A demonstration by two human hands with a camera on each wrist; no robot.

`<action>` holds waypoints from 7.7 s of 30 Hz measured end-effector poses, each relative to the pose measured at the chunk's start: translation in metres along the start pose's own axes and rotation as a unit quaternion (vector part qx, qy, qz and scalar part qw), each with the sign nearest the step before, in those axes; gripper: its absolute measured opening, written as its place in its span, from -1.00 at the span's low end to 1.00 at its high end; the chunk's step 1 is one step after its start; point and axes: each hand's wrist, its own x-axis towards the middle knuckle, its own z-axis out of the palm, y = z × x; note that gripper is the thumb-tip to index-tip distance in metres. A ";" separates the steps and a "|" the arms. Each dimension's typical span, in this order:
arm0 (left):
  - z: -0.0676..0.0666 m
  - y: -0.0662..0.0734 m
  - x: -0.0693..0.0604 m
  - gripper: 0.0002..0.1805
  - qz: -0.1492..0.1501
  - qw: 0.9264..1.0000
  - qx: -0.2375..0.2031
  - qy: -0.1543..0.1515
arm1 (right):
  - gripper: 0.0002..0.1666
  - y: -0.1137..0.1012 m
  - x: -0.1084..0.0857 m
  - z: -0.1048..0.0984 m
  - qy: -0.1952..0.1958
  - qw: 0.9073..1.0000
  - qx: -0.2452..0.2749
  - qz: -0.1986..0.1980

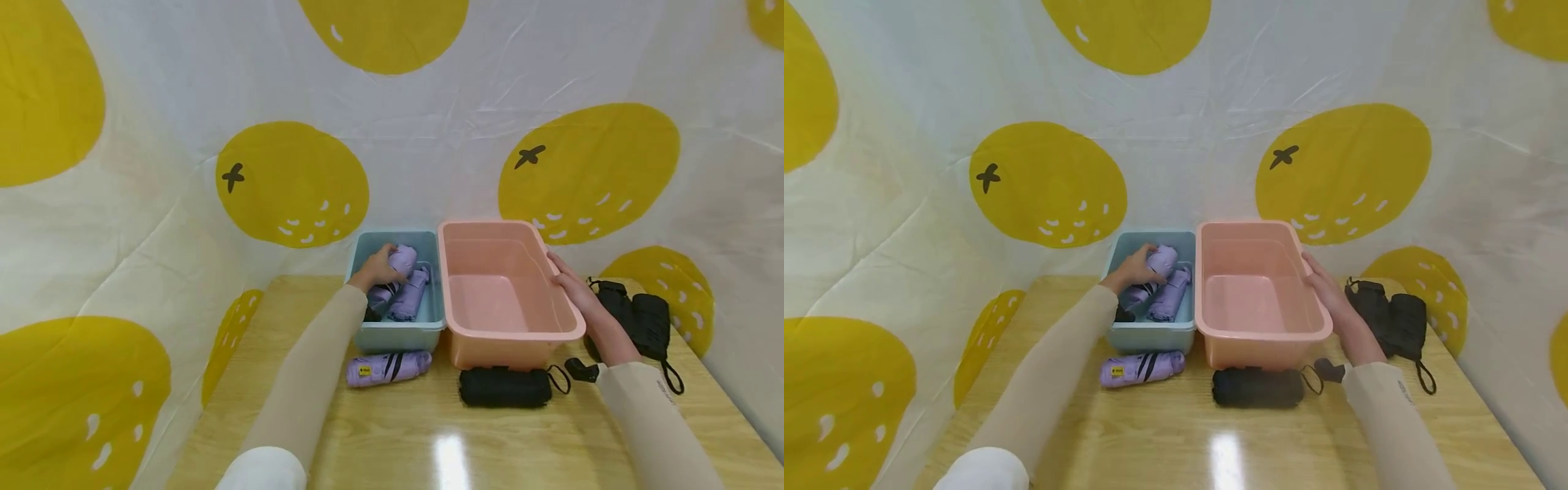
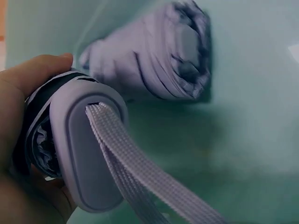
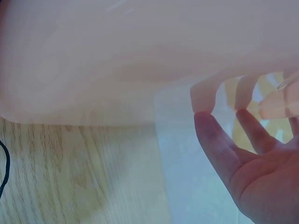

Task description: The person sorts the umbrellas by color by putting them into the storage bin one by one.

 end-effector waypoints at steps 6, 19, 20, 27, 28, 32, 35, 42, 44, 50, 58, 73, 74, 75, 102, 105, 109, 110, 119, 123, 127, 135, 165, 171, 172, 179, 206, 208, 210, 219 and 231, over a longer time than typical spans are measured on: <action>0.000 0.001 -0.001 -0.09 -0.021 1.000 0.009 -0.013 | -0.26 -0.002 0.000 -0.003 -0.004 1.000 0.010 -0.011; 0.002 -0.005 0.000 -0.10 -0.087 0.991 0.076 -0.071 | -0.26 -0.009 -0.004 0.004 -0.002 1.000 0.027 0.004; 0.001 -0.004 0.000 -0.09 -0.089 0.990 0.075 -0.075 | -0.26 -0.010 -0.004 0.004 -0.002 1.000 0.028 0.003; -0.003 -0.001 -0.003 -0.10 -0.091 0.987 0.089 -0.100 | -0.26 -0.001 -0.001 0.001 0.004 1.000 0.012 0.005; -0.004 -0.001 -0.004 -0.10 -0.089 0.987 0.089 -0.103 | -0.26 0.000 -0.001 0.001 0.004 1.000 0.011 0.005; -0.008 0.004 -0.006 -0.14 -0.085 0.987 0.081 -0.112 | -0.26 0.002 0.001 -0.002 0.005 1.000 0.010 0.001; -0.011 0.007 -0.010 -0.17 -0.089 0.986 0.079 -0.115 | -0.26 0.004 0.001 -0.001 0.004 1.000 0.006 0.004; -0.019 0.020 -0.018 -0.17 -0.060 0.992 0.047 -0.100 | -0.26 0.003 0.001 0.001 0.007 1.000 -0.007 0.014; -0.024 0.025 -0.019 -0.19 -0.039 0.994 0.041 -0.098 | -0.26 0.003 0.001 0.001 0.007 1.000 -0.006 0.013; -0.046 0.041 -0.024 -0.23 0.008 0.995 0.002 -0.101 | -0.25 0.005 0.000 -0.002 0.007 1.000 0.001 0.005; -0.080 0.045 -0.035 -0.35 0.048 0.996 0.009 -0.073 | -0.25 0.005 0.000 -0.001 -0.003 1.000 0.002 0.001; -0.129 0.043 -0.100 -0.63 0.171 0.985 -0.027 0.009 | -0.27 -0.001 -0.003 0.000 -0.001 1.000 0.019 -0.005; -0.131 0.041 -0.106 -0.64 0.179 0.984 -0.027 0.009 | -0.27 -0.002 -0.003 0.001 0.000 1.000 0.019 -0.004; -0.131 0.039 -0.111 -0.65 0.188 0.982 -0.028 0.009 | -0.27 -0.002 -0.003 0.001 0.001 1.000 0.019 -0.002; -0.068 -0.001 -0.210 -0.69 0.287 0.953 -0.018 -0.092 | -0.27 -0.002 -0.006 0.005 0.007 0.999 0.033 0.009; -0.054 -0.007 -0.212 -0.67 0.270 0.957 -0.024 -0.103 | -0.25 -0.003 -0.007 0.006 0.000 0.999 0.042 0.008; -0.034 -0.017 -0.213 -0.67 0.252 0.960 -0.034 -0.113 | -0.25 -0.001 -0.006 0.005 -0.004 0.999 0.038 0.001; -0.028 -0.020 -0.212 -0.66 0.254 0.959 -0.042 -0.117 | -0.25 -0.001 -0.006 0.004 -0.003 0.999 0.035 0.000; 0.015 -0.036 -0.208 -0.38 0.283 0.953 -0.026 -0.104 | -0.25 0.001 -0.001 -0.001 0.000 1.000 0.026 -0.004; 0.025 -0.042 -0.202 -0.32 0.263 0.959 -0.002 -0.109 | -0.25 0.001 0.001 -0.002 0.001 1.000 0.030 -0.003; 0.033 -0.048 -0.197 -0.28 0.243 0.962 0.022 -0.125 | -0.25 0.002 0.001 -0.002 0.005 1.000 0.029 -0.004; 0.046 -0.046 -0.192 -0.24 0.265 0.950 0.102 -0.132 | -0.25 0.001 -0.001 -0.002 0.003 0.999 0.037 -0.003; 0.026 -0.093 -0.197 -0.17 0.221 0.956 0.030 -0.190 | -0.24 0.005 -0.001 0.001 0.000 0.998 0.064 -0.014; 0.007 -0.121 -0.208 -0.18 0.206 0.964 0.010 -0.166 | -0.24 0.005 -0.002 0.000 0.001 0.998 0.060 -0.014; 0.003 -0.125 -0.209 -0.18 0.203 0.966 0.008 -0.162 | -0.24 0.006 -0.002 -0.001 0.002 0.998 0.057 -0.014; -0.019 -0.156 -0.224 -0.21 0.140 0.981 -0.011 -0.133 | -0.24 0.006 -0.002 0.000 0.000 0.999 0.051 -0.017; -0.033 -0.177 -0.169 -0.15 -0.007 0.999 -0.034 0.012 | -0.25 0.001 -0.003 -0.005 0.012 0.999 0.035 -0.010; -0.031 -0.176 -0.160 -0.16 -0.020 0.999 -0.038 0.016 | -0.25 0.003 -0.004 -0.007 0.013 0.999 0.035 -0.010; -0.029 -0.175 -0.154 -0.16 -0.034 0.999 -0.032 0.018 | -0.25 0.006 -0.006 -0.007 0.012 0.999 0.033 -0.008; -0.028 -0.163 -0.138 -0.13 -0.052 0.998 0.021 0.027 | -0.24 0.008 -0.007 -0.003 0.003 0.999 0.036 -0.019; -0.028 -0.172 -0.132 -0.26 -0.069 0.992 -0.054 0.090 | -0.25 0.002 0.000 -0.002 0.009 0.999 0.039 -0.009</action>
